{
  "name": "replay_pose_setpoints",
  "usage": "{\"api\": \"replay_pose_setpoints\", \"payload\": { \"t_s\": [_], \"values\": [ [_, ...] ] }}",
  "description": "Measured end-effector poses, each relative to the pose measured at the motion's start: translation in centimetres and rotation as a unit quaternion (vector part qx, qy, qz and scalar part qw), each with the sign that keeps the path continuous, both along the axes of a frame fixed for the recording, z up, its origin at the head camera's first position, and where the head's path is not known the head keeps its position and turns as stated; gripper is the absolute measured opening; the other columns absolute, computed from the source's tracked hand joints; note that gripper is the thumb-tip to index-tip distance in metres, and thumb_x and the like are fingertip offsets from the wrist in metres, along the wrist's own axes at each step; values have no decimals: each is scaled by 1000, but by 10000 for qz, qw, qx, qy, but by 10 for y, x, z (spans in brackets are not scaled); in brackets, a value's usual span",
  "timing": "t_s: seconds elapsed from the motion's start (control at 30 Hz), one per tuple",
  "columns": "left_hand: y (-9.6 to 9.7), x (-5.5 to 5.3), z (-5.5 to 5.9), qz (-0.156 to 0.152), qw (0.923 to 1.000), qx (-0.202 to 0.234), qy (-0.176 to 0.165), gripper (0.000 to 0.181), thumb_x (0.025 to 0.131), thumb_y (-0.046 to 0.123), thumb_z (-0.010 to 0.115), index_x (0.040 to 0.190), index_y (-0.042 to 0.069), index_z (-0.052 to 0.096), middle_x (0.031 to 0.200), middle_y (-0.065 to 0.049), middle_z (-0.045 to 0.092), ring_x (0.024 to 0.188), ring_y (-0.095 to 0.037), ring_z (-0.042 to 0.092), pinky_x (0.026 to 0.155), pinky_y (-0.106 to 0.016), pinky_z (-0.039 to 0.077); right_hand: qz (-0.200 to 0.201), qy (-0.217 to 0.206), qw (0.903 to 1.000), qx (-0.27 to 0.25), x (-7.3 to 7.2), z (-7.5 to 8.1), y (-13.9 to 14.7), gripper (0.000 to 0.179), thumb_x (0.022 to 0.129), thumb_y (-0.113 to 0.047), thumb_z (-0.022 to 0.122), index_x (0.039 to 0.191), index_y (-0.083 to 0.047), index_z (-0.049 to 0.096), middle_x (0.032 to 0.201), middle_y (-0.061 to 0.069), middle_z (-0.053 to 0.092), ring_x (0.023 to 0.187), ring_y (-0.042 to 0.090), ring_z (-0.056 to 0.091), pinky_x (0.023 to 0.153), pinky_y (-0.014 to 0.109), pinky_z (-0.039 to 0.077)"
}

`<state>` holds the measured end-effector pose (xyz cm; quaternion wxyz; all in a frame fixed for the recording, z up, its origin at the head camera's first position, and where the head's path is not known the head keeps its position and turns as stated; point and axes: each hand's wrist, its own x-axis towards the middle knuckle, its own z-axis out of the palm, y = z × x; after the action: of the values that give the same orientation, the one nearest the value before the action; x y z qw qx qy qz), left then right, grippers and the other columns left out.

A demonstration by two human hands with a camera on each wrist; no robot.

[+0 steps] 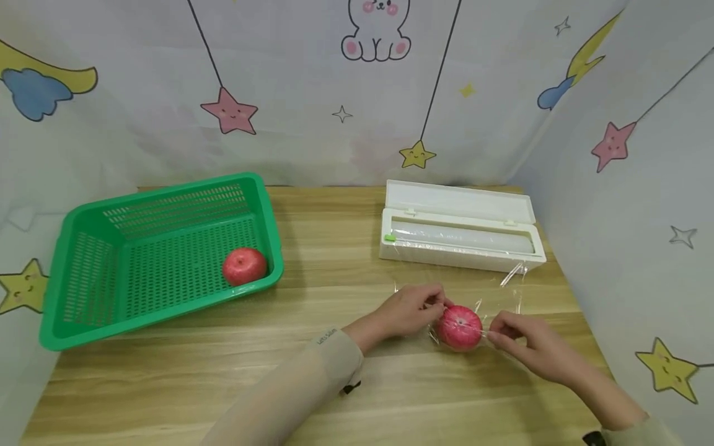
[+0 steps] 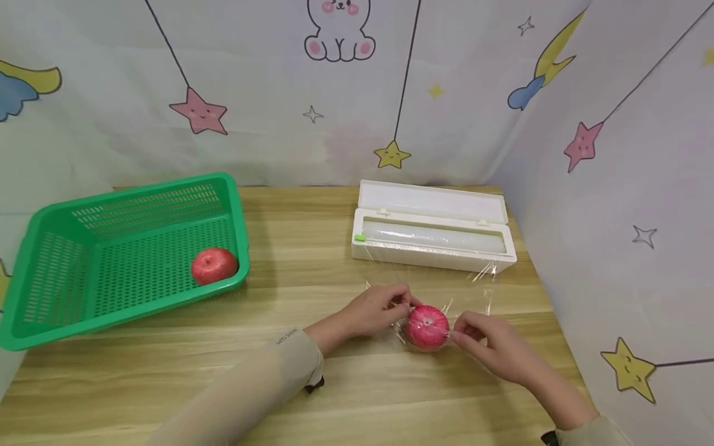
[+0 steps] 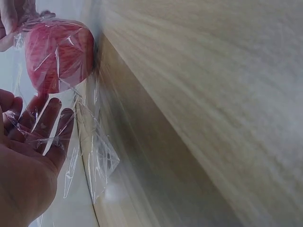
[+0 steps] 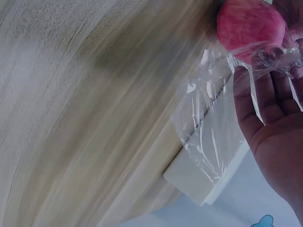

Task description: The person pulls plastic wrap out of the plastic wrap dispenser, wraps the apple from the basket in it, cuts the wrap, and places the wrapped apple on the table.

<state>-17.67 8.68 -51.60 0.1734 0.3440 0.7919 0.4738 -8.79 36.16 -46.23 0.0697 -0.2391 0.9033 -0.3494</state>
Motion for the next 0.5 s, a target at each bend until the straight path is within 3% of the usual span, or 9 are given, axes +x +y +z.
{"api": "replay_pose_setpoints", "payload": {
  "t_s": [0.17, 0.37, 0.5],
  "values": [
    [0, -2, 4, 20, 10000, -21, 92, 17, 105, 15, 57, 89, 20, 56, 123, 8, 78, 88, -4, 57, 75, -17, 47, -78, 263, 9995, -134, -6, -2, -1, 28, 99, 3, 70, 98, -24, 65, 102, -8, 70, 96, 7, 64, 78, 27, 59],
    [1, -1, 3, 8, 10000, 7, 23, 17, 107, 15, 53, 91, 18, 53, 126, 3, 78, 104, -1, 64, 81, -18, 48, -370, -424, 9974, -450, -10, -1, 4, 17, 107, 0, 60, 100, -14, 66, 120, 8, 76, 110, 3, 69, 85, 20, 58],
    [2, 1, 2, 39, 9999, 76, -73, 16, 110, 17, 51, 94, 17, 55, 128, 1, 77, 95, -4, 63, 75, -19, 48, -402, -607, 9964, -434, -9, 2, 4, 15, 108, -3, 60, 102, -14, 69, 121, 8, 77, 110, 3, 70, 85, 19, 58]
  ]
}}
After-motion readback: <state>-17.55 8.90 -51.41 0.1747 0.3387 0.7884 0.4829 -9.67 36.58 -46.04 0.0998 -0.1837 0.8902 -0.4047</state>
